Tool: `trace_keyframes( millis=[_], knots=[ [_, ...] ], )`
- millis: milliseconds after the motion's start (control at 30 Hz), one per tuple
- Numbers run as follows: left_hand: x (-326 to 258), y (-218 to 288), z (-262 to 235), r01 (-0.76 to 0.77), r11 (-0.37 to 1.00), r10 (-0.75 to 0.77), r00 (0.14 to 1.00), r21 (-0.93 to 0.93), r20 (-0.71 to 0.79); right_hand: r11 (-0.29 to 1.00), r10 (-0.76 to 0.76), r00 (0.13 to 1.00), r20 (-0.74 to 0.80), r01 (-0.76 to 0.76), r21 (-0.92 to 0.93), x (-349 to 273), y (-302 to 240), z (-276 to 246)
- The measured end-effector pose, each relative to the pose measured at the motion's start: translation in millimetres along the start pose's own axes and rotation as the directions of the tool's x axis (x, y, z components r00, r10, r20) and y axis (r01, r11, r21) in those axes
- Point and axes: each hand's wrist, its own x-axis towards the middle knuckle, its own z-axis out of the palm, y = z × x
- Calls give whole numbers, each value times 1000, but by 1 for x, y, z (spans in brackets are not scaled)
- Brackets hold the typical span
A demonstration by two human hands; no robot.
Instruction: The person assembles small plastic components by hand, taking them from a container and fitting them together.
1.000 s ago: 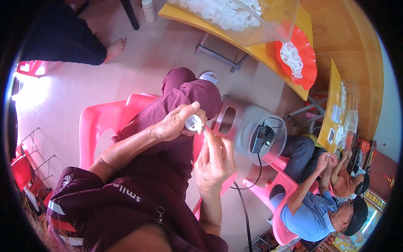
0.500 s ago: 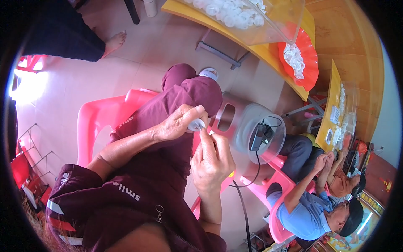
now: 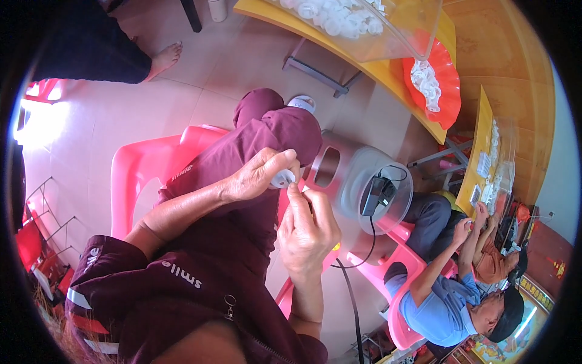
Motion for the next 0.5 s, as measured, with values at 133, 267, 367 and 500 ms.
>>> trace_keyframes(
  millis=[133,267,367,500],
  knots=[
    [1,11,-2,101,992,-97,994,-80,52,999,16,999,-30,-15,44,-1,2,1],
    [1,8,-3,101,992,-97,993,-76,64,999,35,999,12,-36,22,0,-1,0],
    [1,5,0,57,998,-55,998,-38,42,999,-12,1000,21,13,-33,1,-1,0],
    [0,6,-3,76,997,-76,996,6,39,998,7,997,83,-1,-67,3,-5,-3]
  ],
)
